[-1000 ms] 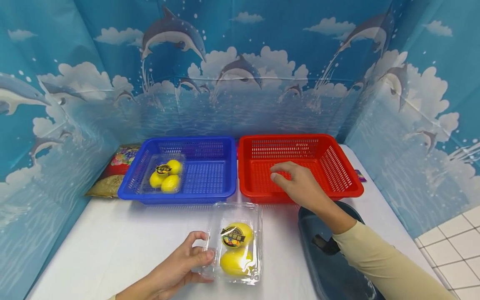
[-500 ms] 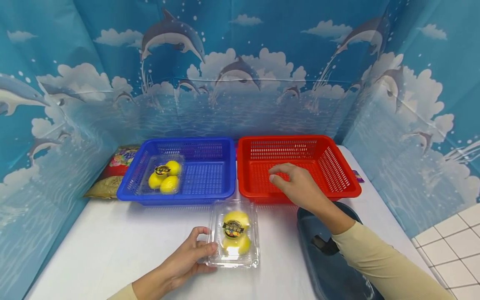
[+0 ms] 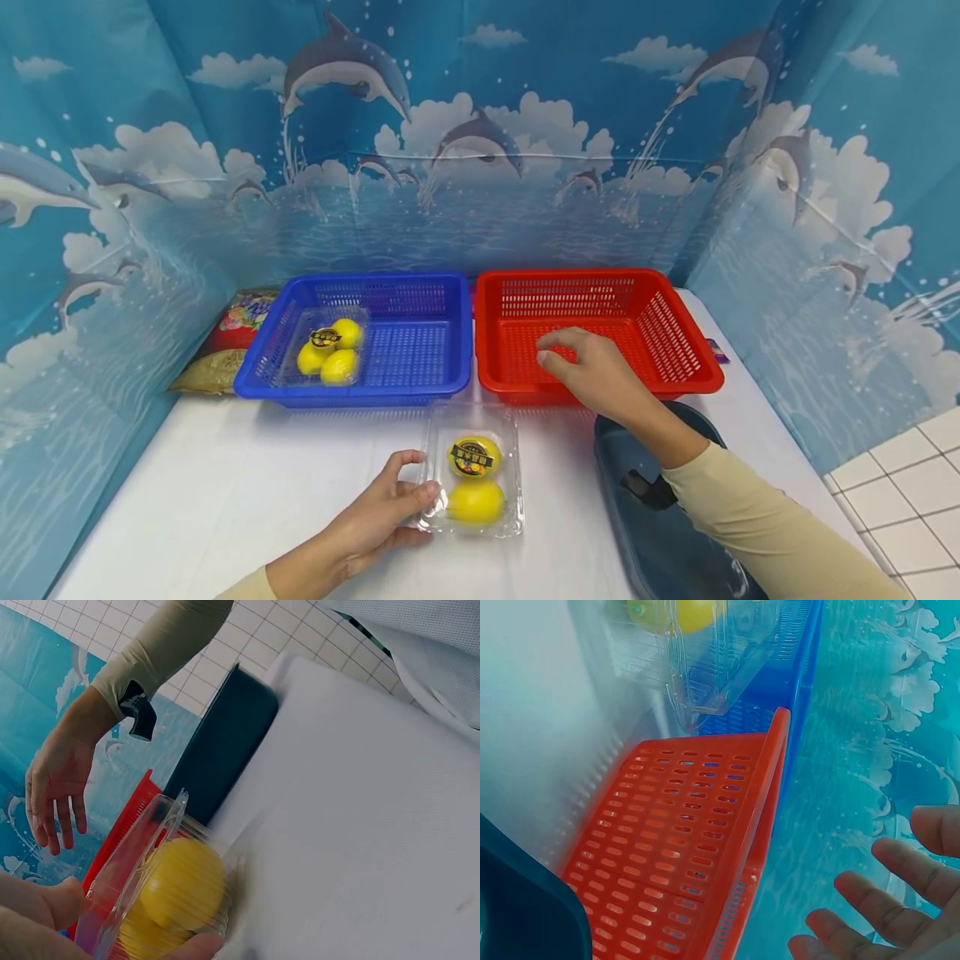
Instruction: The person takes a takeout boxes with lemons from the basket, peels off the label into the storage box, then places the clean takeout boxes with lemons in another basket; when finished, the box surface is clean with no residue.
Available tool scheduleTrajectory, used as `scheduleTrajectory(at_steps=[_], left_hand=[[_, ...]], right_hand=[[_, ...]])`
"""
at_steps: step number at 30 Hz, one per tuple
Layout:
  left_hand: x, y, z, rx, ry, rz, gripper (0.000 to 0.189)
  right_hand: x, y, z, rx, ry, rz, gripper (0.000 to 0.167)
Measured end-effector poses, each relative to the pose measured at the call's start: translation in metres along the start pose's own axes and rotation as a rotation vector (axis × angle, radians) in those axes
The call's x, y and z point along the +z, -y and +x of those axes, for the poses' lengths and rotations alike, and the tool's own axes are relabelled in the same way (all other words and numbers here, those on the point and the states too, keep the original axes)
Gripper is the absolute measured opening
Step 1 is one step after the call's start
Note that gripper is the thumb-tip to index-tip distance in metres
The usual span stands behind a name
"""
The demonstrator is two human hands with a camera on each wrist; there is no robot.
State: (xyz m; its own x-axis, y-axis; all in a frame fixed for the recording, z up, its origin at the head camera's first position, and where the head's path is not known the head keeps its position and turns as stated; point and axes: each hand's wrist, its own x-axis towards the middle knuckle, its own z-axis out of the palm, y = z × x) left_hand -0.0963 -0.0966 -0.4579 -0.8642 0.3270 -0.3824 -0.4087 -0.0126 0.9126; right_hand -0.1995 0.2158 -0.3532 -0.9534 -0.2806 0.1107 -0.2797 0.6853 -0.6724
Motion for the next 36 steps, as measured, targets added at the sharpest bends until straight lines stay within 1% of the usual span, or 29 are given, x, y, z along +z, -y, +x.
scheduleTrajectory(at_steps=[6, 9, 13, 15, 16, 17, 19, 21, 23, 25, 27, 31, 34, 36], left_hand=[[-0.002, -0.005, -0.002, -0.034, 0.012, 0.034, 0.093], [-0.004, -0.006, -0.004, -0.038, 0.005, 0.067, 0.100], [-0.010, -0.005, -0.006, -0.025, -0.004, 0.138, 0.103], [-0.014, -0.005, -0.007, 0.005, -0.018, 0.217, 0.103], [-0.017, -0.005, -0.007, 0.027, -0.024, 0.279, 0.103], [-0.020, -0.006, -0.008, 0.061, -0.032, 0.361, 0.102], [-0.026, -0.009, -0.008, 0.154, -0.048, 0.547, 0.100], [-0.033, -0.014, -0.008, 0.244, -0.050, 0.734, 0.099], [-0.038, -0.018, -0.006, 0.330, -0.037, 0.872, 0.099], [-0.041, -0.020, -0.003, 0.387, -0.007, 0.949, 0.099], [-0.043, -0.020, 0.002, 0.422, 0.020, 1.016, 0.100], [-0.043, -0.019, 0.013, 0.447, 0.054, 1.099, 0.101], [-0.042, -0.019, 0.019, 0.453, 0.068, 1.119, 0.103], [-0.042, -0.020, 0.021, 0.458, 0.075, 1.126, 0.104]], right_hand=[[0.003, -0.005, -0.001, 0.033, 0.027, -0.004, 0.036], [0.006, -0.008, -0.002, 0.037, 0.033, -0.005, 0.038], [0.009, -0.009, -0.006, 0.033, 0.028, 0.007, 0.042], [0.010, -0.008, -0.008, 0.028, 0.030, 0.020, 0.043], [0.012, -0.007, -0.008, 0.025, 0.029, 0.027, 0.043], [0.013, -0.007, -0.009, 0.024, 0.029, 0.036, 0.044], [0.017, -0.005, -0.011, 0.019, 0.031, 0.066, 0.045], [0.023, -0.002, -0.013, 0.020, 0.043, 0.105, 0.046], [0.032, 0.001, -0.015, 0.017, 0.075, 0.145, 0.047], [0.042, 0.005, -0.018, 0.009, 0.131, 0.146, 0.050], [0.053, 0.010, -0.020, 0.000, 0.200, 0.134, 0.055], [0.075, 0.017, -0.022, -0.024, 0.320, 0.089, 0.065], [0.087, 0.022, -0.020, -0.062, 0.359, 0.064, 0.058], [0.092, 0.024, -0.018, -0.084, 0.366, 0.039, 0.052]])
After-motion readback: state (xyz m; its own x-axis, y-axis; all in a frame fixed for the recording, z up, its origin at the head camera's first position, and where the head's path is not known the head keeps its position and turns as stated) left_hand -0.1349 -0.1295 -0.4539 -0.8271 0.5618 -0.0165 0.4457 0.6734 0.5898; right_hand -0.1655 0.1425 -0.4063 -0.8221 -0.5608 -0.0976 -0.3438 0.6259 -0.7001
